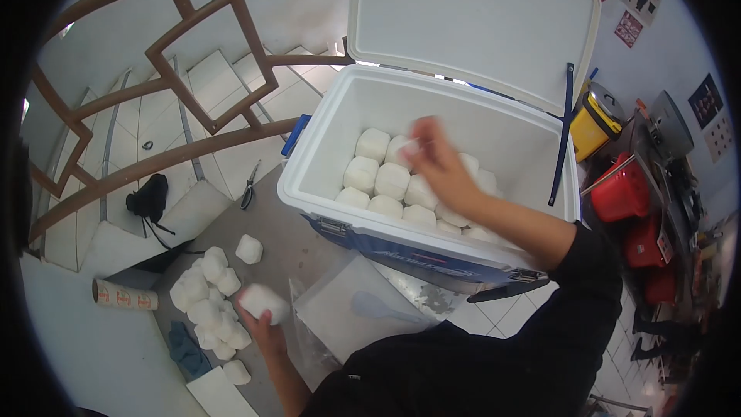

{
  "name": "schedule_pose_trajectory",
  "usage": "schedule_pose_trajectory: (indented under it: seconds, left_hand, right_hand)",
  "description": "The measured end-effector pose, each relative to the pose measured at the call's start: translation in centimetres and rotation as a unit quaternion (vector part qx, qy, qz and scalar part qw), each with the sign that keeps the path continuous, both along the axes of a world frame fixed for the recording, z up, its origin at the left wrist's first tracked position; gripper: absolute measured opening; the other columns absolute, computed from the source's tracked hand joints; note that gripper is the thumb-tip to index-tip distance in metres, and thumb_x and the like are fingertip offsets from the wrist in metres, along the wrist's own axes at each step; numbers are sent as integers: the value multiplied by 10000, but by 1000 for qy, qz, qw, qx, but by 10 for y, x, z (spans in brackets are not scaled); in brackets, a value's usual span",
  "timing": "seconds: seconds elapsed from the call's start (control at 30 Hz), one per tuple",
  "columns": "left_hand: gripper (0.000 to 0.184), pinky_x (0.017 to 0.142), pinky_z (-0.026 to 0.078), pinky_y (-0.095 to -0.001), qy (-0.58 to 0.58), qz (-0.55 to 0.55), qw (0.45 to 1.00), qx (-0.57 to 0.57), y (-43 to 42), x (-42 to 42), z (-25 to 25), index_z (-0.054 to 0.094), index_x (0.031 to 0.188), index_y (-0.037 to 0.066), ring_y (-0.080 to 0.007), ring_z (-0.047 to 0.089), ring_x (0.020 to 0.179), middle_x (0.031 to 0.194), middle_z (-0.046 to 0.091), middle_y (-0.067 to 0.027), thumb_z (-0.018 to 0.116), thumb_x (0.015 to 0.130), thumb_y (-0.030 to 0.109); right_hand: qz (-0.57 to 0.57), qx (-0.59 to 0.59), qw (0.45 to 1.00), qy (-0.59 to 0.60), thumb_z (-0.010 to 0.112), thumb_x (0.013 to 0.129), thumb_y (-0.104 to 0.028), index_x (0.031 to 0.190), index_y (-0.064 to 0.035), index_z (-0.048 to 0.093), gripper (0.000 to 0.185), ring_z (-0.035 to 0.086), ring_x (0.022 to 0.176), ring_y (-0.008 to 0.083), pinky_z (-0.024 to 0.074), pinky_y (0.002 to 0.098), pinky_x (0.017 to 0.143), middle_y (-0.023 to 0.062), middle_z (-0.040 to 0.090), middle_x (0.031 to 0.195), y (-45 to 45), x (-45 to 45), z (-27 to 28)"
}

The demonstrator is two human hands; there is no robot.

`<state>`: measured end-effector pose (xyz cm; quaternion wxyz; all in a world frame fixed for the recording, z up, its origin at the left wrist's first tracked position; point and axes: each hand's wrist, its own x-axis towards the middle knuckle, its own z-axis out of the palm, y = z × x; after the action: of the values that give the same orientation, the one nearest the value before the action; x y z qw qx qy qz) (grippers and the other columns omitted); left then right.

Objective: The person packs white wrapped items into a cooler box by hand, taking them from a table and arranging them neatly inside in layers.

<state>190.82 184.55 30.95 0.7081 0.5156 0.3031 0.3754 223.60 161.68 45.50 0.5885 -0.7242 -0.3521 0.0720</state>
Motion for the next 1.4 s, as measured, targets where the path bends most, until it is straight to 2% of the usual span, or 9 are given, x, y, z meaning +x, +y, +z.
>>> schedule_pose_trajectory:
  seconds: [0.17, 0.3, 0.5, 0.67, 0.93, 1.07, 1.17, 1.23, 1.4]
  left_hand:
    - [665, 1027, 345, -423, -380, -236, 884, 135, -66, 102, 137, 351, 1335, 100, -355, 423, 1219, 1349, 384, -227, 581, 789, 401]
    - [677, 1084, 142, -524, 2, -73, 817, 573, -71, 109, 146, 315, 1376, 26, -417, 180, 1338, 1464, 177, -272, 490, 882, 454]
    - [700, 1098, 101, -494, 389, -120, 814, 415, -10, 42, 19, 357, 1386, 58, -389, 130, 1364, 1489, 127, -244, 636, 822, 366]
    - [794, 1024, 280, -538, 761, -93, 546, 338, 53, -116, -111, 377, 1369, 31, -438, 307, 1297, 1411, 342, -253, 671, 762, 450]
    - [853, 969, 364, -527, 756, -35, 597, 266, 58, -249, -221, 321, 1412, 107, -448, 394, 1215, 1422, 352, -211, 557, 795, 647]
    - [858, 924, 375, -583, 750, -34, 611, 250, 54, -243, -207, 318, 1404, 63, -449, 416, 1186, 1367, 405, -233, 504, 816, 659]
    - [854, 934, 342, -622, 824, 70, 494, 269, 82, -295, -260, 314, 1399, 42, -461, 403, 1198, 1342, 429, -237, 469, 832, 661]
    - [884, 858, 396, -625, 790, -19, 217, 573, 88, -305, -265, 326, 1397, 68, -469, 463, 1115, 1316, 442, -226, 479, 799, 701]
    - [781, 939, 336, -574, 804, 96, 551, 204, 62, -247, -213, 332, 1393, 130, -425, 401, 1169, 1367, 363, -158, 550, 793, 579]
  right_hand:
    - [415, -44, 893, 169, 567, 917, -408, 1416, -99, 234, 675, 358, 1257, 221, 347, 357, 1012, 144, 376, 1339, 35, -110, 44]
    - [292, -49, 892, 342, 610, 886, -420, 1281, 1, 427, 606, 593, 1002, 207, 514, 311, 800, 131, 584, 1116, 2, -82, 58]
    - [-132, -197, 947, 219, 693, 807, -447, 1223, 25, 446, 676, 624, 957, 246, 556, 356, 709, 170, 589, 1099, -79, 3, 18]
    - [-186, -425, 750, 471, 721, 774, -468, 1279, 3, 400, 762, 597, 1028, 271, 547, 390, 771, 165, 551, 1187, -147, 26, -76]
    - [-2, -294, 743, 601, 535, 865, -583, 1384, -91, 296, 754, 463, 1231, 277, 443, 479, 953, 108, 448, 1338, -123, 5, -115]
    - [22, -594, 722, 355, 357, 870, -699, 1302, -46, 394, 784, 549, 1007, 251, 461, 438, 866, 123, 546, 1189, -134, 14, -129]
    - [29, -602, 708, 368, 325, 851, -739, 1213, 17, 465, 849, 568, 833, 248, 479, 413, 778, 149, 589, 1015, -131, 10, -122]
    - [20, -543, 700, 464, 312, 845, -749, 1176, 47, 497, 882, 579, 768, 265, 491, 435, 737, 160, 614, 892, -129, 7, -120]
    - [-148, -519, 744, 395, 280, 907, -658, 1272, -12, 388, 749, 576, 901, 260, 472, 435, 816, 169, 551, 1139, -122, 20, -120]
